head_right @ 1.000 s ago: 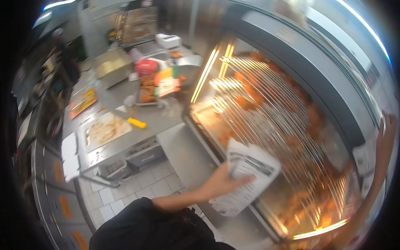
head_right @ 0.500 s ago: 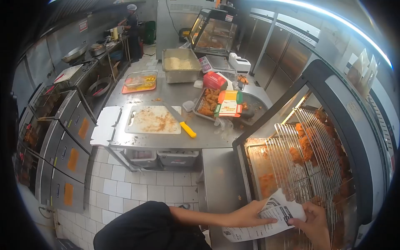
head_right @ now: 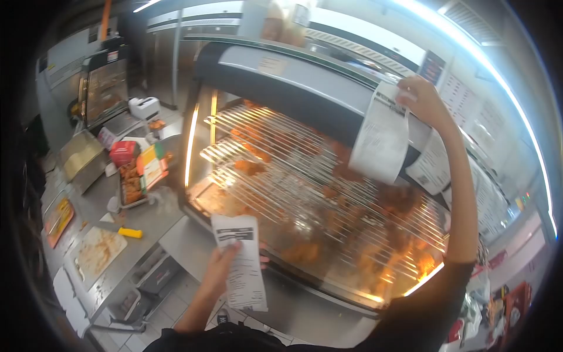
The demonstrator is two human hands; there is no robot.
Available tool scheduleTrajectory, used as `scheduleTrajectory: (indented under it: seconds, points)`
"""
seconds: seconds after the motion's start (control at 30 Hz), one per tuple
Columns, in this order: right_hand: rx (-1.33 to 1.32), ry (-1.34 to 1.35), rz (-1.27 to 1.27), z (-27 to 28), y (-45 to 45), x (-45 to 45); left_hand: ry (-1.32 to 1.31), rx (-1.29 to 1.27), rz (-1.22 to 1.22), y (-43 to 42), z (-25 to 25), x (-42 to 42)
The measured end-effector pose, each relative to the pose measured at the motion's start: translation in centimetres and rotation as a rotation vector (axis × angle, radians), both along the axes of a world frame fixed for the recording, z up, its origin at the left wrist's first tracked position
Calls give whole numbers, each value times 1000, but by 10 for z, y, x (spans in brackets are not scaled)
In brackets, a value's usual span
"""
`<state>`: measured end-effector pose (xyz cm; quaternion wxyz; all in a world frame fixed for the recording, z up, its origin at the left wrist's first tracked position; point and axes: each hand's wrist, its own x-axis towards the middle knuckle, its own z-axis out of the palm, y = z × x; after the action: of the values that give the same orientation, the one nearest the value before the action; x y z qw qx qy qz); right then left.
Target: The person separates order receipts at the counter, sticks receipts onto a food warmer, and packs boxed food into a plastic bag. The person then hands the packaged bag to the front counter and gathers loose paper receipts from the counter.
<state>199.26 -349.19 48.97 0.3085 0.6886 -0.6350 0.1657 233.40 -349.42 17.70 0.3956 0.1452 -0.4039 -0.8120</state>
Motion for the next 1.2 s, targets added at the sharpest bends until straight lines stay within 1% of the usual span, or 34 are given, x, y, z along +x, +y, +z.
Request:
scheduleTrajectory:
  seconds: [0.07,0.17,0.23,0.3,0.37,0.4,0.47,0.5,0.57,0.6,0.67,0.7,0.77,0.8,0.87,0.9,0.93,0.97,1.03,1.1,1.13,1.17,1.2]
  points:
    - [10,1,-53,14,1,-34,-19,21,-3,3,12,3]
    - [3,-72,-87,10,6,-39,14,25,-42,3,15,-1]
    - [22,18,9,4,3,-40,7,53,-50,-1,21,-3]
    - [21,45,21,-6,4,-39,44,54,-83,0,24,-3]
    - [5,50,-139,-4,7,-54,26,41,-82,-2,24,-3]
    - [11,50,-133,-5,6,-51,56,73,-109,-4,24,-4]
    - [28,157,-233,-9,11,-46,91,125,-145,-6,23,-7]
    - [33,157,-232,-10,14,-38,91,131,-144,-6,23,-8]
    - [4,-69,-146,-14,19,-23,59,115,-157,-6,23,-10]
    - [12,-71,-144,-14,18,-28,57,123,-155,-7,23,-10]
    - [22,27,-221,-15,24,-43,29,115,-169,-5,22,-11]
    - [29,23,-225,-14,24,-41,24,122,-174,-4,20,-11]
    - [181,110,-457,-5,23,-34,-21,104,-197,-3,20,-11]
    - [184,108,-457,-10,22,-31,-23,107,-197,-2,18,-11]
    - [-217,322,-424,-18,17,-24,-14,56,-224,-1,14,-12]
    - [-354,337,-299,-27,18,13,-11,51,-220,-1,15,-11]
    - [-489,351,-166,-46,19,68,-5,34,-230,0,15,-10]
    - [-378,27,15,-73,25,117,-1,19,-239,1,16,-8]
    - [242,-255,316,-111,37,175,37,21,-248,2,18,-5]
    - [491,-326,475,-169,30,179,71,23,-265,5,17,-4]
    - [704,-488,549,-175,27,184,84,-3,-245,7,15,-4]
    - [703,-484,554,-170,24,185,100,-28,-222,9,12,-3]
    - [596,-417,480,-157,18,184,98,-33,-217,10,8,-1]
